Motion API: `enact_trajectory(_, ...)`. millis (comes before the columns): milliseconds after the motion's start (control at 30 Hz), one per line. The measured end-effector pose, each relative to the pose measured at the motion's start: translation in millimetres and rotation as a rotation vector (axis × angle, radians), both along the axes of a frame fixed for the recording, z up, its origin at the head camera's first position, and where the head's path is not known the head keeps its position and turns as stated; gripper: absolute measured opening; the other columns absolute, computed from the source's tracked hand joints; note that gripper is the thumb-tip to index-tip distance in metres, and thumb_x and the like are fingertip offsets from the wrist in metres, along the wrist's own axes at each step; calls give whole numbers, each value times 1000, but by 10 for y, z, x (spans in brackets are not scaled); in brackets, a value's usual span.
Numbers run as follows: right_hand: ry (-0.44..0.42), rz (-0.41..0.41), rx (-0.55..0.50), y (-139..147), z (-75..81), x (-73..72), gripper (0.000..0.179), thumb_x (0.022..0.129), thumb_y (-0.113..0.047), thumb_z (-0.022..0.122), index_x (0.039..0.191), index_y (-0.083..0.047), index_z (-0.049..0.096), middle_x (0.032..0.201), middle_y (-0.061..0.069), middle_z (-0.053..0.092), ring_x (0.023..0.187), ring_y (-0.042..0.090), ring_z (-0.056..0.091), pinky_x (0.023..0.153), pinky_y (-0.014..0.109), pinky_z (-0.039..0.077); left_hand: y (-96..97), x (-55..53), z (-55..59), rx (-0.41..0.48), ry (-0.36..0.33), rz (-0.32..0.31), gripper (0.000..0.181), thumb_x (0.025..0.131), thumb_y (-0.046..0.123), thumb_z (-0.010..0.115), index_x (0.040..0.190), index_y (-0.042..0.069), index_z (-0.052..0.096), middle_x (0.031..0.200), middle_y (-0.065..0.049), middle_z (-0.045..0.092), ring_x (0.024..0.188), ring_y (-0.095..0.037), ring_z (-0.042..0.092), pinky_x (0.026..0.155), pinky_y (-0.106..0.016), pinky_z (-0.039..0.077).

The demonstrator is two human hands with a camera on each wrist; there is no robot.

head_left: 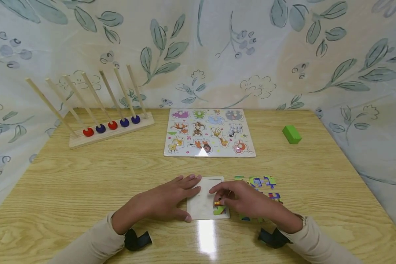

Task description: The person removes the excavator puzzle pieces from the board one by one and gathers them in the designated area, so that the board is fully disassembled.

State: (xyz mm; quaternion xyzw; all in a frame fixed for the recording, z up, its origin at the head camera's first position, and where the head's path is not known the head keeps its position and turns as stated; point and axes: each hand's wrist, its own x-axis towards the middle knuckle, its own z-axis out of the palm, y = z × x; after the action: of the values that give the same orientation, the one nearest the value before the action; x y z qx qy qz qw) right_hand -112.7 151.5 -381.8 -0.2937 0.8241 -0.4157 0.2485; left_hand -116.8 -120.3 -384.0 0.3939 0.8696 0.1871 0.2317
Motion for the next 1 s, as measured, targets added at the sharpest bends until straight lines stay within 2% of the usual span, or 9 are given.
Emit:
enact_trajectory(167,-41,47,17,-2,-9,18,23,96,0,58,114,-6,70,106,-2,69,88,7,59,73,24,50,0,5,3,4,0,0,80,86,42,72,150,10,38,162,-1,13,147,-17,7,117,-42,14)
enact_trajectory(733,34,108,7,76,20,22,25,97,-2,57,119,-3,69,107,0,69,83,3,57,70,24,50,-3,4,3,4,12,-9,80,86,42,73,150,9,39,161,-2,15,147,-18,8,117,-43,14)
enact_trajectory(867,57,111,-7,134,59,7,26,98,-3,56,120,-1,68,105,0,68,77,3,54,64,23,49,-4,0,0,4,12,-7,80,86,42,73,150,9,39,161,-2,15,147,-18,7,117,-43,14)
enact_trajectory(1000,67,97,-15,188,78,-2,25,97,-3,57,119,-1,68,106,3,69,80,4,57,66,23,50,-11,0,-2,6,6,-1,80,86,42,73,150,10,38,161,-1,14,147,-17,7,117,-43,14)
